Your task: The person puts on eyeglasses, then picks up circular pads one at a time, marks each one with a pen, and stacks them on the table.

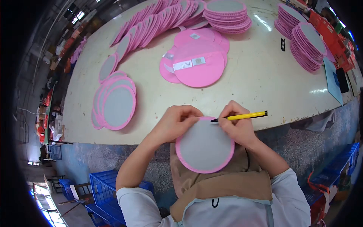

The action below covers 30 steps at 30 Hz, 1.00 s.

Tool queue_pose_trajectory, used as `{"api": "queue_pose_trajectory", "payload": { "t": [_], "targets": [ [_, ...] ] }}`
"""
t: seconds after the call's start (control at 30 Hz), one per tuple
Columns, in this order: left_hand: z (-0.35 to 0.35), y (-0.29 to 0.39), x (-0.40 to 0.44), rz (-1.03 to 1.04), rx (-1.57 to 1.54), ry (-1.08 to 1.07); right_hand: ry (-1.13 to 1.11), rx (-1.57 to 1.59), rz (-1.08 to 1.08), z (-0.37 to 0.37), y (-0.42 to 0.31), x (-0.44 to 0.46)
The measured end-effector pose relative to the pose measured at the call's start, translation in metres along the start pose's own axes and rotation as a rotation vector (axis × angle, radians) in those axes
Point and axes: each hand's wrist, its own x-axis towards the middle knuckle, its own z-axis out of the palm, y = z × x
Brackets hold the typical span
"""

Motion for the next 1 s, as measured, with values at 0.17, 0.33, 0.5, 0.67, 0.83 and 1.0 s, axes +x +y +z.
{"api": "queue_pose_trajectory", "payload": {
  "t": [0.17, 0.33, 0.5, 0.67, 0.83, 1.0],
  "targets": [
    [-0.090, 0.024, -0.029, 0.133, 0.321, 0.444, 0.065, 0.297, 0.128, -0.005, 0.000, 0.001],
    [-0.171, 0.037, -0.060, 0.056, 0.869, 1.037, 0.032, 0.198, 0.045, -0.003, 0.003, 0.001],
    [-0.115, 0.012, -0.022, 0.611, 0.888, 0.836, 0.021, 0.171, 0.038, -0.003, 0.004, 0.001],
    [-0.033, -0.006, 0.036, 0.842, 1.004, 0.547, -0.022, 0.144, 0.039, -0.008, 0.003, 0.001],
    [-0.011, -0.009, 0.068, 0.946, 1.069, 0.546, -0.014, 0.146, 0.021, -0.007, 0.003, 0.000],
    [-0.013, -0.015, 0.082, 1.016, 1.173, 0.523, -0.007, 0.123, 0.009, -0.007, 0.002, 0.001]
  ]
}}
